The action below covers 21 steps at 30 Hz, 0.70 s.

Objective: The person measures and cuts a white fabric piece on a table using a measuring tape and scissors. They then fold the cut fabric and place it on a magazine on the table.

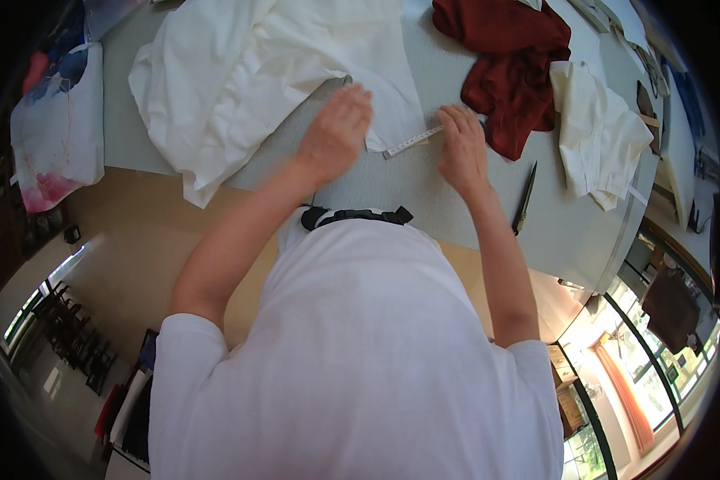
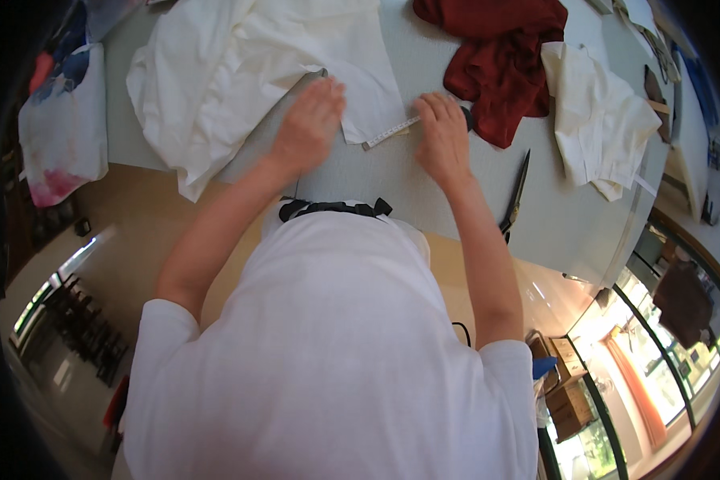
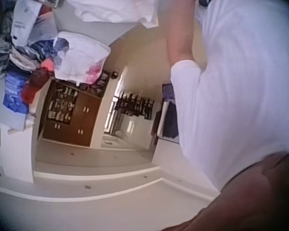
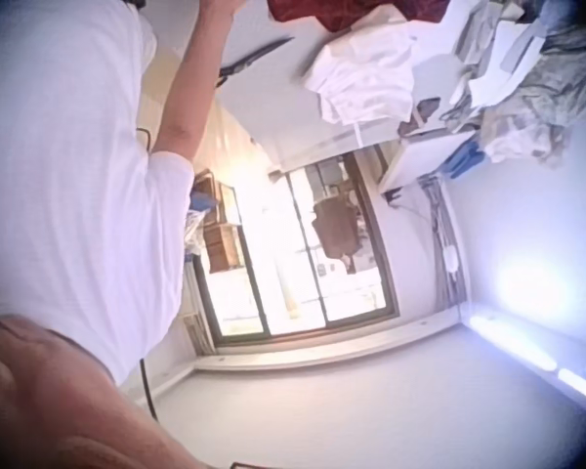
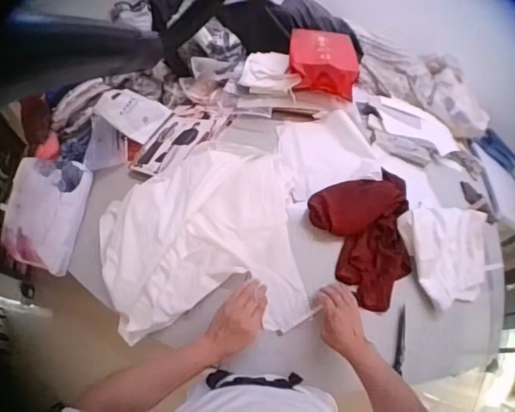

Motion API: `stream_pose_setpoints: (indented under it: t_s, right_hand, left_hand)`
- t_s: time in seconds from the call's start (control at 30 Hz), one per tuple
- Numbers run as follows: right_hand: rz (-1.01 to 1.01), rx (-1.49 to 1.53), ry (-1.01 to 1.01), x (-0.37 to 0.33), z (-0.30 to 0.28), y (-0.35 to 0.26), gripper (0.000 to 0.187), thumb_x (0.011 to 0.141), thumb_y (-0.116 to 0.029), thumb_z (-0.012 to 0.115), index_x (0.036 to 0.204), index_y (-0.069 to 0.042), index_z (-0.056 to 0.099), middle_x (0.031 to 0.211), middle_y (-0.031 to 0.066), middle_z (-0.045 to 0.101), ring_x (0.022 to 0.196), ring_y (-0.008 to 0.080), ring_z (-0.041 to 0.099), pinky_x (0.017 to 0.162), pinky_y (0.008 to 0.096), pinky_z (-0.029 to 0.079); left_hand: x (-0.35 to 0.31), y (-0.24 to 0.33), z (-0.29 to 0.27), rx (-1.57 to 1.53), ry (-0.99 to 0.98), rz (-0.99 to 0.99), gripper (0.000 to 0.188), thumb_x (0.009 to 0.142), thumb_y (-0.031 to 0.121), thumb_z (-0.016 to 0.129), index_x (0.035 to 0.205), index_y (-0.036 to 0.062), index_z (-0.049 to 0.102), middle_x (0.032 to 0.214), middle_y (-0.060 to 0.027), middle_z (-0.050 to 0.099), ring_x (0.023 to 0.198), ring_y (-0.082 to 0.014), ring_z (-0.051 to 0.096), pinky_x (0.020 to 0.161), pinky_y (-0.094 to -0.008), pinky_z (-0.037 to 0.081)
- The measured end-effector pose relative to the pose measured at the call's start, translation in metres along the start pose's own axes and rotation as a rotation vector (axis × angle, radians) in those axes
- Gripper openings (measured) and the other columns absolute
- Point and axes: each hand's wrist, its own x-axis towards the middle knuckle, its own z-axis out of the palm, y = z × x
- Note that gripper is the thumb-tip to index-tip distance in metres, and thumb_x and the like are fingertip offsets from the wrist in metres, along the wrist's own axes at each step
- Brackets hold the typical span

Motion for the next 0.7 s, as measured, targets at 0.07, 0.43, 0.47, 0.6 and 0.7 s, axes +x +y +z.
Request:
stream_pose_setpoints:
  t_s: [0.07,0.43,0.47,0.6,0.7]
  right_hand:
    - [0.044,-0.018,-0.008,-0.004,0.003,0.019,0.03,0.075,-0.003,0.067,0.104,-0.005,0.065,0.111,0.0122,0.064,0.113,0.034,0.056,0.097,0.0452,0.043]
    - [0.632,0.385,-0.019,-0.049,-0.021,-0.005,0.011,0.095,-0.016,0.063,0.093,-0.005,0.067,0.068,0.008,0.059,0.06,0.0181,0.058,0.06,0.0366,0.047]
    - [0.735,0.501,-0.013,-0.049,-0.026,-0.013,0.014,0.097,-0.017,0.062,0.094,-0.005,0.068,0.066,0.0064,0.058,0.055,0.0143,0.055,0.055,0.0339,0.047]
    - [0.987,1.112,-0.102,-0.041,-0.039,-0.048,0.02,0.101,-0.02,0.059,0.095,-0.004,0.068,0.064,-0.0033,0.054,0.054,0.0058,0.049,0.049,0.022,0.041]
    - [1.087,1.22,-0.199,-0.045,-0.037,-0.061,0.02,0.101,-0.019,0.059,0.094,-0.003,0.068,0.061,-0.0029,0.053,0.052,0.0054,0.047,0.048,0.0219,0.039]
  left_hand:
    - [-0.001,0.02,0.014,0.011,-0.064,0.025,0.041,0.087,0.014,0.063,0.125,-0.0009,0.061,0.14,-0.0234,0.052,0.136,-0.0399,0.044,0.118,-0.0493,0.03]
    - [-0.006,0.069,0.018,-0.524,-0.315,-0.322,0.042,0.093,0.018,0.066,0.13,-0.0008,0.06,0.115,-0.0157,0.067,0.099,-0.0303,0.064,0.085,-0.0436,0.051]
    - [-0.001,0.078,0.02,-0.781,-0.39,-0.458,0.039,0.093,0.019,0.068,0.125,-0.001,0.063,0.105,-0.0112,0.067,0.087,-0.0252,0.061,0.076,-0.0399,0.049]
    - [0.025,0.096,0.02,-1.726,-0.46,-0.971,0.029,0.094,0.025,0.071,0.108,-0.0009,0.072,0.08,0.0009,0.062,0.059,-0.0098,0.05,0.052,-0.0274,0.042]
    - [0.038,0.083,0.019,-1.884,-0.385,-1.128,0.026,0.094,0.023,0.071,0.104,-0.0003,0.073,0.074,0.0023,0.06,0.059,-0.0063,0.047,0.05,-0.0245,0.038]
